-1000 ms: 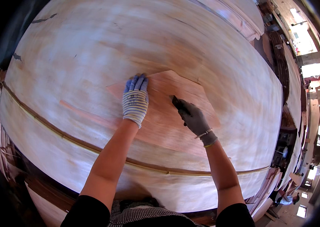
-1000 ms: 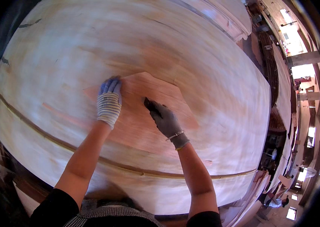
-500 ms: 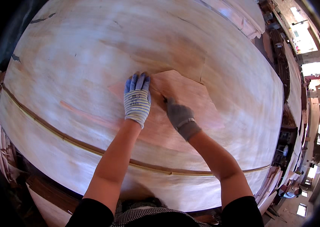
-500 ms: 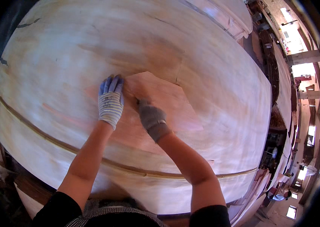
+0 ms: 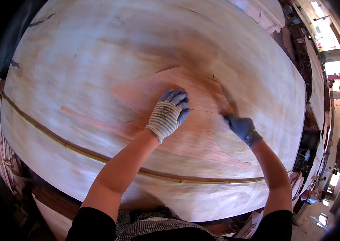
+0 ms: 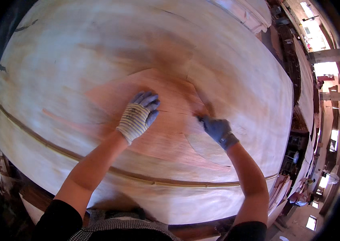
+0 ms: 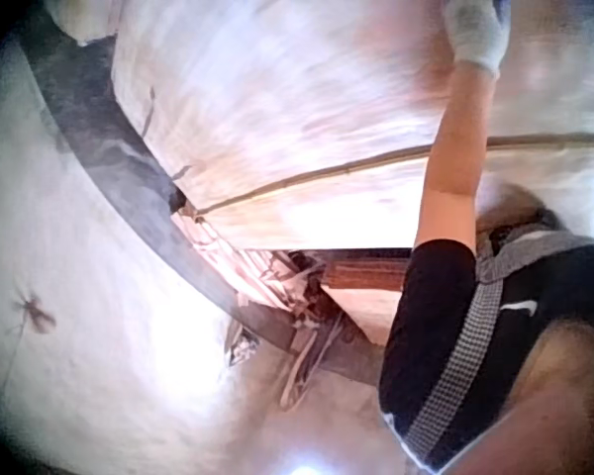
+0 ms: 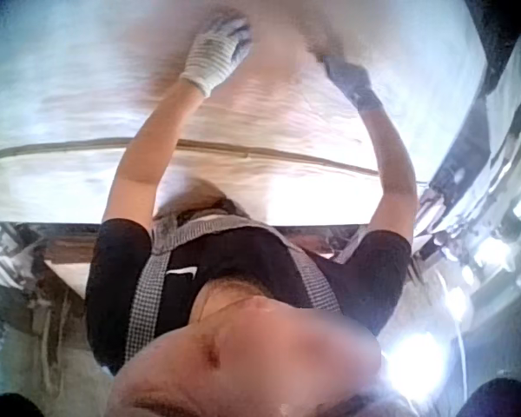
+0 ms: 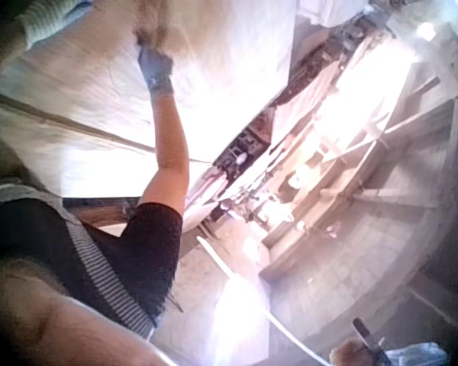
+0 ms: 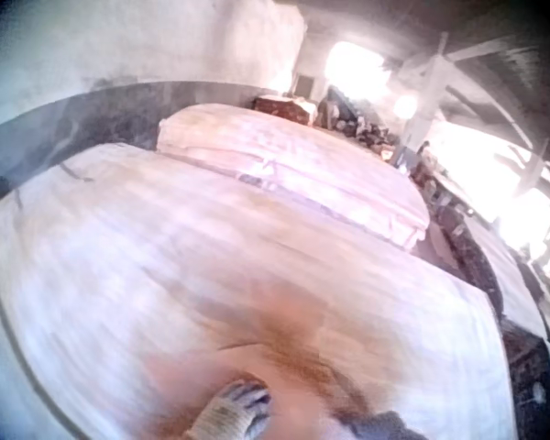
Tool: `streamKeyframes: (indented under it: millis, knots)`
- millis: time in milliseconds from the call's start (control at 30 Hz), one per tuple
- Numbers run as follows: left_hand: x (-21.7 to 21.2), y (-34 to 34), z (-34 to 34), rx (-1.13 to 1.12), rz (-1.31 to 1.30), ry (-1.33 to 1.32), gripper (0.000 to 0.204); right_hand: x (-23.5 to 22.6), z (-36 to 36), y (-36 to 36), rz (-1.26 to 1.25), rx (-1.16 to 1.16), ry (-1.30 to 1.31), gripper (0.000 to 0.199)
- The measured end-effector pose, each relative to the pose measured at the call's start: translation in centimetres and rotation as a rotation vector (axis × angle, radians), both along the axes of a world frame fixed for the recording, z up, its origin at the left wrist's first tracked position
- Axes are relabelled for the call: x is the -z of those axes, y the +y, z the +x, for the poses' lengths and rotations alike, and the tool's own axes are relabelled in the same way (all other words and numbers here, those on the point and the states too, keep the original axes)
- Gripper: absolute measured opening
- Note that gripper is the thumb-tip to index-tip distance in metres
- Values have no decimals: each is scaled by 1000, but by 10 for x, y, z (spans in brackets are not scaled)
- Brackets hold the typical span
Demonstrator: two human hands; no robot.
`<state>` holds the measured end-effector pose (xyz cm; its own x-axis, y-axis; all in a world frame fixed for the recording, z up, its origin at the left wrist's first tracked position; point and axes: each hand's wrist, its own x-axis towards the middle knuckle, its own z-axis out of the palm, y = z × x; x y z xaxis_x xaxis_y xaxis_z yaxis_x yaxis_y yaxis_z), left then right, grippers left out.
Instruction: The person trims thin wood veneer sheets using a utility knife, carefully removing excess strips and organizing the pieces on a workbench.
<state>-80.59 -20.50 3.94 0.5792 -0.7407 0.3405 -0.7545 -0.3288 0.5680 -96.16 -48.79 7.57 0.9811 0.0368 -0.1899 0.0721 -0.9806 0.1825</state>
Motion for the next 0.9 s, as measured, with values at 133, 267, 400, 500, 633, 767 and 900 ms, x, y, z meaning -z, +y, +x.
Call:
streamKeyframes:
  millis: [133, 267, 400, 500, 633, 767, 900]
  knots:
    - [3, 1, 3, -24, -1, -14, 27, -11, 16, 10, 191, -50, -139, 13]
    - [2, -1, -1, -13, 44, -39, 28, -13, 128, 84, 373, -93, -89, 16]
    - [6, -5, -1, -24, -3, -48, 28, -2, 189, 118, 330, -254, 52, 19]
    - [7, -5, -2, -17, -18, -8, 27, -7, 168, 106, 265, -229, -80, 20]
    - [11, -5, -4, -21, -28, -42, 27, 12, 71, 61, 249, 4, -287, 24]
    - [12, -4, 0, -36, 18, -56, 26, 10, -31, 82, 80, 446, 59, 26]
    - [10, 0, 0, -26, 42, -105, 27, 2, -28, 78, 73, 446, -190, 19]
